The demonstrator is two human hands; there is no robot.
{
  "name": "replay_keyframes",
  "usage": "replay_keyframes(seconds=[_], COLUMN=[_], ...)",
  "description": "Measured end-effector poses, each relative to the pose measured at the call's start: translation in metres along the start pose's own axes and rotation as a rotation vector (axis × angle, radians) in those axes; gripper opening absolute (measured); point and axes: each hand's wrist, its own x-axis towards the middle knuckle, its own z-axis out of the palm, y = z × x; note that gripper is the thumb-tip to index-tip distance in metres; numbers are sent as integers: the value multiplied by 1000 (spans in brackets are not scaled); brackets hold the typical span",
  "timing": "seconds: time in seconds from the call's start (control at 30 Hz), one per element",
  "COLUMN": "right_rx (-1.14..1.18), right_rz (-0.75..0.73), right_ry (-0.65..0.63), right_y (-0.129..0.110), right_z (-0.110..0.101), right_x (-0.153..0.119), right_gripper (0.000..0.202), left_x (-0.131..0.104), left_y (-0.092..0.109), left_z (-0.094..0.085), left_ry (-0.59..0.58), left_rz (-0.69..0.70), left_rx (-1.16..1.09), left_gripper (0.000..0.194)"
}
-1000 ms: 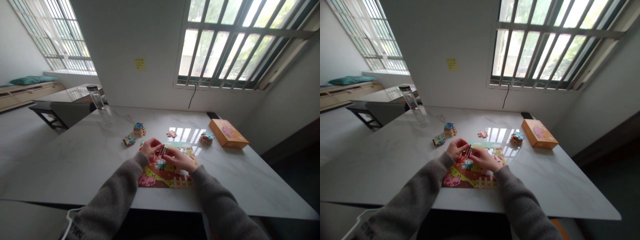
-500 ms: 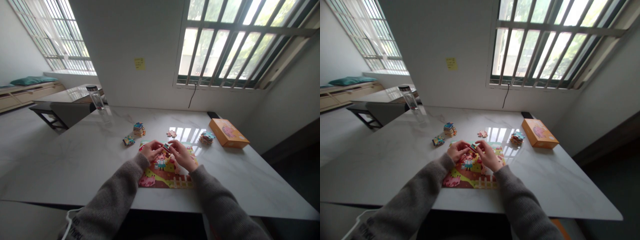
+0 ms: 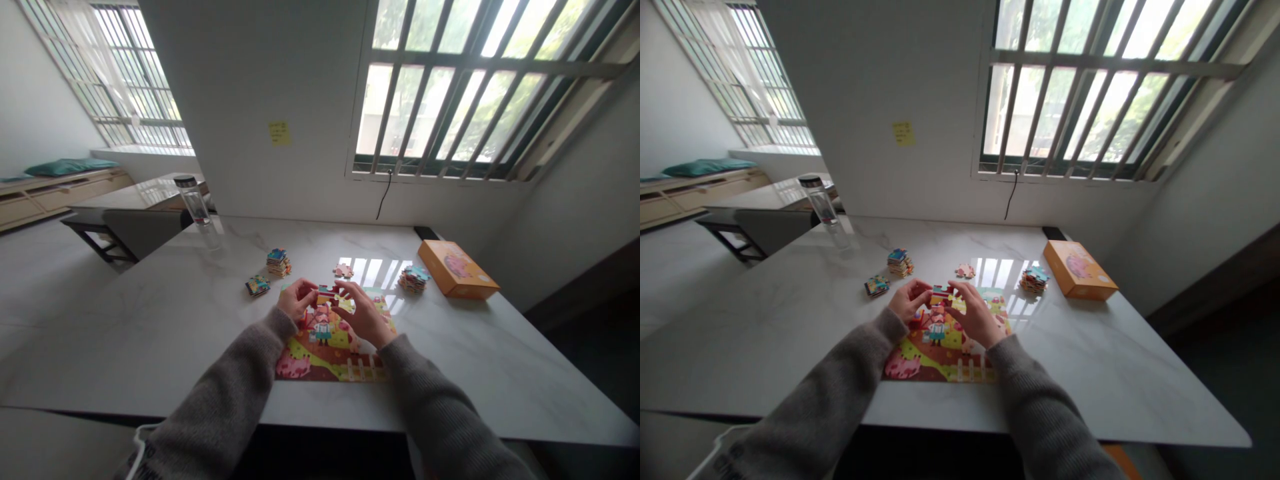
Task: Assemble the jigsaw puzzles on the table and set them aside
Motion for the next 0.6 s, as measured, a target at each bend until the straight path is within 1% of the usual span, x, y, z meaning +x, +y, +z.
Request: replay_keyframes(seconds=[0.03, 0.17, 0.23, 0.3, 0.37, 0.43, 0.5, 0.6], right_rx=[-4, -14, -18, -18, -13, -2, 8, -2], right_rz=[-1, -16, -21, -19, -5, 13, 29, 43], right_ry=[3, 0, 2, -1, -11, -28, -38, -54], right_y=[1, 3, 4, 4, 2, -1, -4, -7], right_z=[0, 2, 3, 5, 6, 6, 5, 3], right_x=[0, -1, -2, -2, -3, -3, -3, -3], right_gripper=[59, 65, 65, 65, 64, 62, 59, 56], left_x=[0, -2, -3, -3, -2, 0, 2, 4], left_y=[1, 8, 11, 12, 11, 10, 7, 0], left_z=[-4, -20, -23, -23, -24, -28, -37, -57], left_ry=[-8, -58, -81, -123, -169, -195, -202, -221], left_rz=[73, 407, 495, 517, 507, 483, 449, 388], left_rx=[102, 512, 617, 658, 660, 647, 638, 645], left_gripper=[45, 61, 60, 54, 46, 40, 35, 26])
